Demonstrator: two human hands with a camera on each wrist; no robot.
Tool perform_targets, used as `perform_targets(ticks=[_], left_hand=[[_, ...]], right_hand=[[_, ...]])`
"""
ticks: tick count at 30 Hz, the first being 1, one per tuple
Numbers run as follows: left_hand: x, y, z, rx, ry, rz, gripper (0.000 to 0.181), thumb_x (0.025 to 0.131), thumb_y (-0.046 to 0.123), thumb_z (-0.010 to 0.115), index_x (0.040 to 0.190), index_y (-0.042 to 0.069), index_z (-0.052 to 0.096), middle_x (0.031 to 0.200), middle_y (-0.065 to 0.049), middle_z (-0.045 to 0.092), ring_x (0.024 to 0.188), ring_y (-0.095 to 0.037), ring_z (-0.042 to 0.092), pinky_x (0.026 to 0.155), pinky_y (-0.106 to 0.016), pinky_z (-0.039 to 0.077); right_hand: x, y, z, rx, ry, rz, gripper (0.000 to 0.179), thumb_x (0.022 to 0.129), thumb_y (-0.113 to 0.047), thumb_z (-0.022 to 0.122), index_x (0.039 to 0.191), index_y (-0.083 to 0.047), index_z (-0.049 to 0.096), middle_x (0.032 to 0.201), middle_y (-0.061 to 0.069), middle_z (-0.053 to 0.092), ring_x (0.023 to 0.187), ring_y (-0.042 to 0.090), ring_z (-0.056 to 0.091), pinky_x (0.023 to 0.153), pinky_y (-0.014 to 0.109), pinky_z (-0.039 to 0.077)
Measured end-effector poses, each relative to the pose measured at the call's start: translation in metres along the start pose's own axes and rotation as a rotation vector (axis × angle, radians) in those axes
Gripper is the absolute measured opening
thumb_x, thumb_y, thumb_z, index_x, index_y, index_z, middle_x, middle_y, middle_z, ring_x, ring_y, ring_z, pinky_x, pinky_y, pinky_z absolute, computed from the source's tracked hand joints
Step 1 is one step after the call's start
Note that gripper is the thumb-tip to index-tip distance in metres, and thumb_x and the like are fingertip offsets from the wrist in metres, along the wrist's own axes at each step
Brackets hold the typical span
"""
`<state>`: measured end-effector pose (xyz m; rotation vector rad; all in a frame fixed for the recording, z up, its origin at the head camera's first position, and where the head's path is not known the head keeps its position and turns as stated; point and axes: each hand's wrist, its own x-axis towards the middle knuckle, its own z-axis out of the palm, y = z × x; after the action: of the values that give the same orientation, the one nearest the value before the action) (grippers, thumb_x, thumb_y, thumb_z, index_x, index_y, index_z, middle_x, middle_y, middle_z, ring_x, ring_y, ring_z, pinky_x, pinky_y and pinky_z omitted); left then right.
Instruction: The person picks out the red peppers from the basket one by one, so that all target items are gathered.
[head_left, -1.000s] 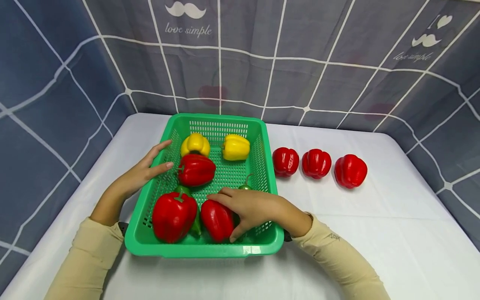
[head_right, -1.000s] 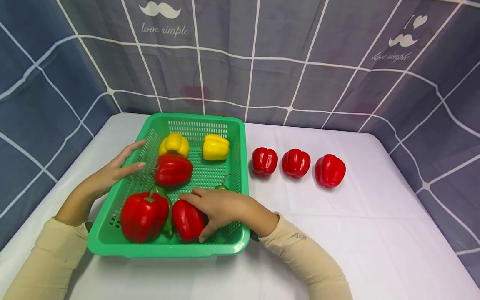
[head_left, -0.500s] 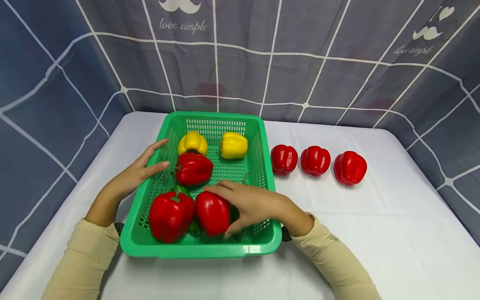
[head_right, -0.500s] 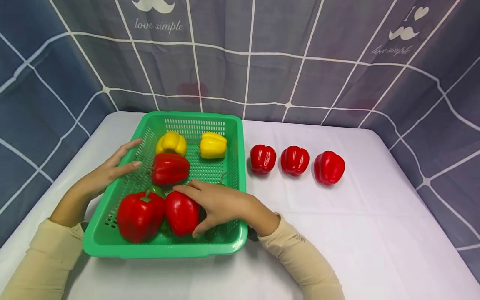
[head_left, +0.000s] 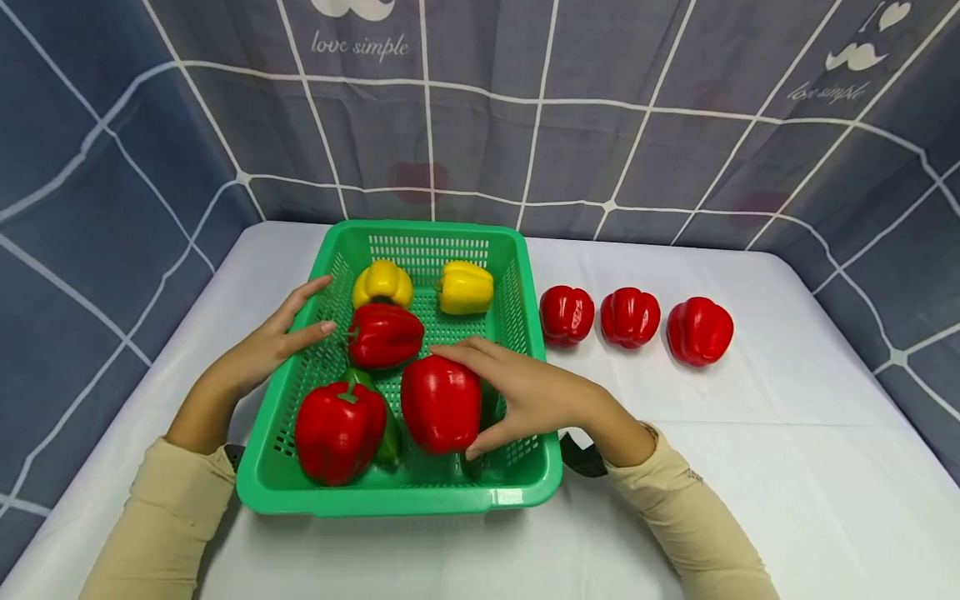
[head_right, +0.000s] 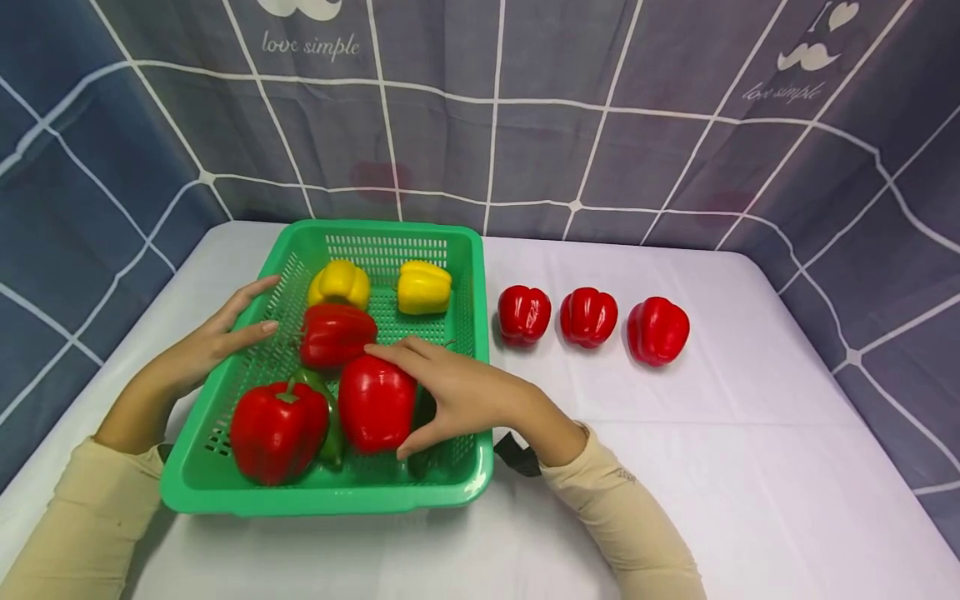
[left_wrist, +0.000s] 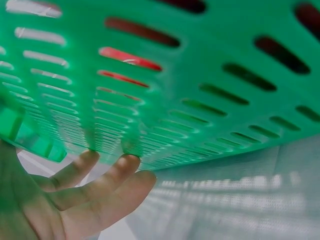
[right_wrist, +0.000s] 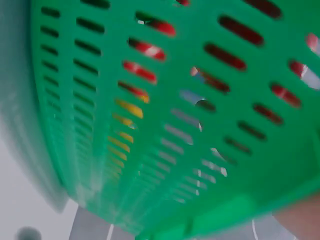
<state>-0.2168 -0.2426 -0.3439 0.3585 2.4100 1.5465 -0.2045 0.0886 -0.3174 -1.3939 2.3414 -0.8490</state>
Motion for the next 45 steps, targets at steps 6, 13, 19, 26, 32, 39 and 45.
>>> perform_targets(ticks=[6, 13, 19, 26, 32, 39, 45], left_hand=[[0.001, -0.001, 0.001, 0.004, 0.002, 0.008, 0.068, 0.095, 0.023, 0.046, 0.148, 0.022, 0.003, 0.153, -0.01, -0.005, 0.137, -0.036, -0.002, 0.099, -0.069, 0.015], [0.001, 0.001, 0.001, 0.02, -0.003, 0.006, 0.067, 0.095, 0.024, 0.045, 0.148, 0.023, 0.003, 0.153, -0.01, -0.003, 0.136, -0.037, 0.006, 0.1, -0.061, 0.027], [0.0, 0.0, -0.001, 0.011, -0.009, 0.001, 0.065, 0.096, 0.024, 0.043, 0.147, 0.027, 0.002, 0.151, -0.012, 0.001, 0.127, -0.036, 0.026, 0.083, -0.029, 0.049], [0.0, -0.002, -0.001, 0.034, -0.006, -0.007, 0.066, 0.096, 0.024, 0.043, 0.147, 0.027, 0.001, 0.152, -0.011, -0.001, 0.132, -0.036, 0.016, 0.09, -0.033, 0.044], [0.0, -0.002, -0.001, 0.027, -0.001, -0.004, 0.066, 0.096, 0.023, 0.043, 0.148, 0.026, 0.002, 0.152, -0.011, -0.003, 0.133, -0.038, 0.012, 0.094, -0.036, 0.043], [0.001, -0.002, -0.001, 0.016, -0.008, 0.001, 0.065, 0.097, 0.022, 0.042, 0.147, 0.026, 0.002, 0.152, -0.012, -0.001, 0.128, -0.037, 0.021, 0.086, -0.027, 0.047], [0.001, -0.002, -0.001, 0.001, -0.011, 0.006, 0.065, 0.097, 0.021, 0.042, 0.147, 0.026, 0.002, 0.151, -0.014, -0.001, 0.124, -0.037, 0.028, 0.076, -0.017, 0.049]], right_hand=[[-0.015, 0.005, -0.013, 0.027, 0.08, 0.001, 0.096, 0.065, -0.038, 0.08, 0.142, -0.019, 0.028, 0.133, -0.002, 0.039, 0.121, 0.011, 0.039, 0.086, 0.029, 0.05], [-0.036, 0.012, -0.028, 0.014, 0.185, 0.027, 0.096, 0.063, -0.034, 0.082, 0.141, -0.015, 0.029, 0.132, 0.0, 0.041, 0.12, 0.014, 0.04, 0.086, 0.033, 0.05], [-0.053, 0.017, -0.039, -0.007, 0.257, 0.066, 0.099, 0.061, -0.032, 0.084, 0.142, -0.014, 0.029, 0.133, 0.001, 0.041, 0.12, 0.014, 0.038, 0.086, 0.036, 0.05], [-0.07, 0.024, -0.046, -0.017, 0.293, 0.106, 0.1, 0.06, -0.028, 0.085, 0.142, -0.016, 0.029, 0.135, 0.0, 0.041, 0.122, 0.015, 0.039, 0.087, 0.04, 0.05], [-0.083, 0.029, -0.051, -0.021, 0.321, 0.124, 0.101, 0.059, -0.025, 0.086, 0.142, -0.02, 0.029, 0.131, -0.001, 0.042, 0.119, 0.012, 0.041, 0.085, 0.036, 0.05], [-0.096, 0.035, -0.055, -0.062, 0.342, 0.17, 0.099, 0.061, -0.023, 0.085, 0.142, -0.021, 0.029, 0.124, 0.0, 0.044, 0.112, 0.012, 0.043, 0.081, 0.033, 0.051], [-0.106, 0.039, -0.06, -0.114, 0.334, 0.219, 0.099, 0.059, -0.026, 0.086, 0.141, -0.021, 0.03, 0.131, 0.0, 0.043, 0.115, 0.012, 0.043, 0.082, 0.035, 0.05]])
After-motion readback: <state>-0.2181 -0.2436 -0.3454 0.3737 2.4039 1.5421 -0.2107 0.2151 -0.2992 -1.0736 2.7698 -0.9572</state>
